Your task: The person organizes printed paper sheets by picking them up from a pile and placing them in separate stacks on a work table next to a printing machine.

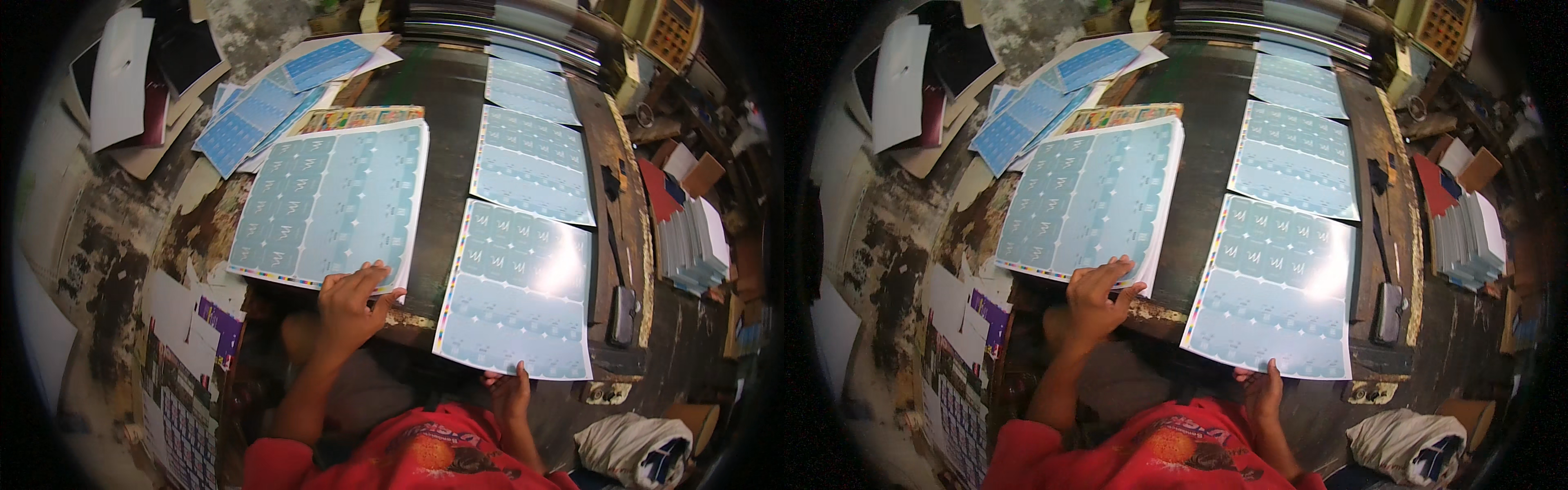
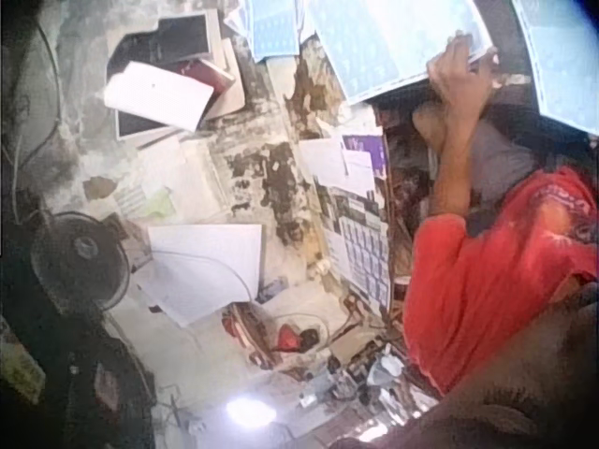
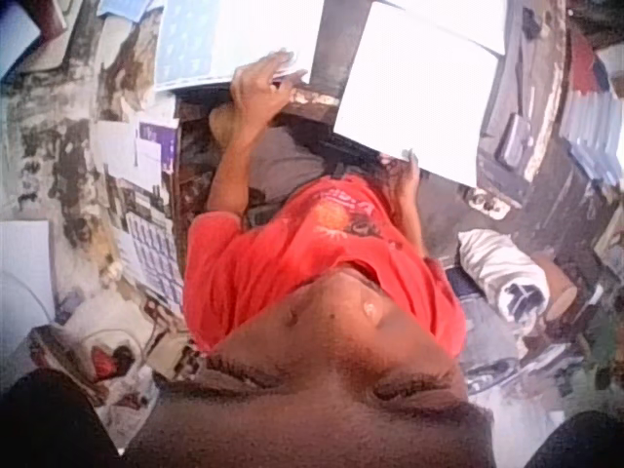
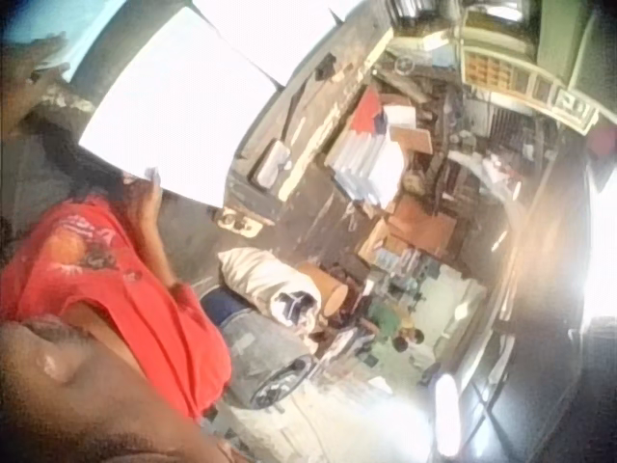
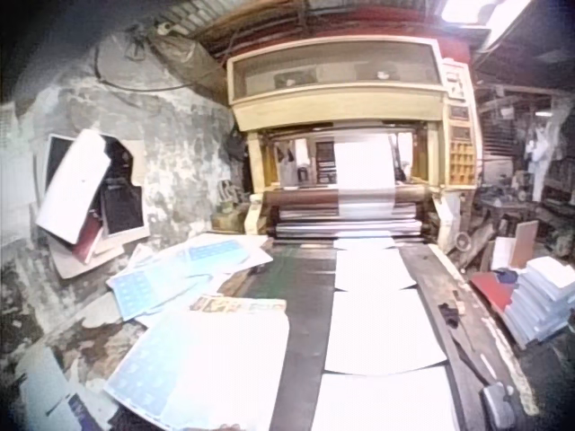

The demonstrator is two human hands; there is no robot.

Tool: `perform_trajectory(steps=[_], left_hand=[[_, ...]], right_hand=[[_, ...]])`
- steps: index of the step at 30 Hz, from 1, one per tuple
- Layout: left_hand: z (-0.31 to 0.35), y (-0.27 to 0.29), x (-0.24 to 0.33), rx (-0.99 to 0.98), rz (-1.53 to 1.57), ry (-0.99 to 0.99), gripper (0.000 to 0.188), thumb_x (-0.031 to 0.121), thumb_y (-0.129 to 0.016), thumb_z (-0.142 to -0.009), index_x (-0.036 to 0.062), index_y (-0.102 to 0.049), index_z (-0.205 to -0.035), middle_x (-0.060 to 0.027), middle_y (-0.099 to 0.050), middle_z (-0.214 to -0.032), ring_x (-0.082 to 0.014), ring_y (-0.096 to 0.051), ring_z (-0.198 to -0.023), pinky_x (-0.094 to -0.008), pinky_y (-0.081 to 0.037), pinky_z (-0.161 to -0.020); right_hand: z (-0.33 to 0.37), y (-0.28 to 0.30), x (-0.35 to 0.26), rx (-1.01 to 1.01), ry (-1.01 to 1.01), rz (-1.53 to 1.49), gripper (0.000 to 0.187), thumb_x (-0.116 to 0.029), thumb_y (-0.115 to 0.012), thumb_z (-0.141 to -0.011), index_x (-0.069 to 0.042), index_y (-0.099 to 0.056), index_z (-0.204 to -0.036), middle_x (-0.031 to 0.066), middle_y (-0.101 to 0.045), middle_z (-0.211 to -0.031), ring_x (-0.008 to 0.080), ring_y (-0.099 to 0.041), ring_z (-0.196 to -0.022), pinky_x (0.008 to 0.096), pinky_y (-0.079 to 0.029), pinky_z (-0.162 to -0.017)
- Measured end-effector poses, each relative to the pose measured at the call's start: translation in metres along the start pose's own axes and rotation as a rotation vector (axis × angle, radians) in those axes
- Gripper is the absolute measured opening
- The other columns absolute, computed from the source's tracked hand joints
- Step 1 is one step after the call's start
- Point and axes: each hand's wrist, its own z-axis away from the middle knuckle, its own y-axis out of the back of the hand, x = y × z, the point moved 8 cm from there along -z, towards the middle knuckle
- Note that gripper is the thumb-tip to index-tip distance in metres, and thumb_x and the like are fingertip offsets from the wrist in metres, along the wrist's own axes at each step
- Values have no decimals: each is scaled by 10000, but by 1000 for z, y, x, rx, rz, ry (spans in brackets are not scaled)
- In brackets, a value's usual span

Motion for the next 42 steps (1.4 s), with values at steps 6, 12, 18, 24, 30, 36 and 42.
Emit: perform_trajectory(steps=[6, 12, 18, 24, 30, 36, 42], left_hand=[[1, 2, -6, 125, 50, -83, 274, 306, -765, -793, 103, -704, -966, -18, -721, -987, -206, -674, -887, -352, -441, -788], [2, -1, -8, 138, 102, -56, 226, 258, -767, -791, 99, -723, -945, -33, -727, -916, -202, -682, -828, -346, -460, -731], [18, 11, 12, 186, 72, -30, 217, 210, -765, -780, 84, -726, -952, -44, -730, -899, -201, -687, -800, -340, -468, -686], [26, 9, 19, 66, 105, -72, 254, 196, -763, -769, 88, -736, -998, -41, -730, -967, -197, -675, -833, -344, -470, -707], [22, 13, 5, -28, 376, 104, 173, 182, -664, -883, 71, -729, -998, -75, -717, -993, -248, -661, -851, -353, -480, -764], [35, 23, 5, 104, 447, 274, 183, 203, -597, -934, 70, -703, -866, -83, -705, -858, -269, -656, -830, -404, -445, -875], [54, 7, 54, -343, 689, -234, 102, 281, -701, -839, 205, -726, -901, 29, -731, -999, -220, -663, -1035, -523, -314, -1050]], right_hand=[[-9, -12, -7, 55, 92, 36, 475, -467, -433, -989, -36, -512, -1174, 145, -653, -1061, 200, -620, -762, 420, -517, -808], [1, -26, -26, 98, 181, 83, 620, -413, -431, -1000, -155, -200, -1515, 134, -589, -1263, 198, -629, -825, 391, -536, -781], [1, -28, -28, 76, 167, 116, 601, -397, -431, -997, -147, -252, -1513, 115, -612, -1231, 186, -628, -822, 376, -536, -775], [1, -35, -26, 21, 165, 144, 574, -412, -454, -986, -87, -375, -1453, 91, -658, -1125, 174, -626, -802, 370, -528, -775], [1, -44, -34, -24, 180, 134, 550, -405, -478, -976, -46, -452, -1393, 103, -670, -1049, 181, -615, -796, 363, -518, -796], [-1, -72, -54, -138, 187, 133, 575, -364, -507, -971, 26, -435, -1388, 141, -668, -1044, 190, -610, -860, 350, -484, -848], [11, -108, -68, -374, 102, 63, 610, -339, -579, -931, 27, -406, -1387, 142, -631, -1111, 187, -596, -939, 353, -471, -899]])
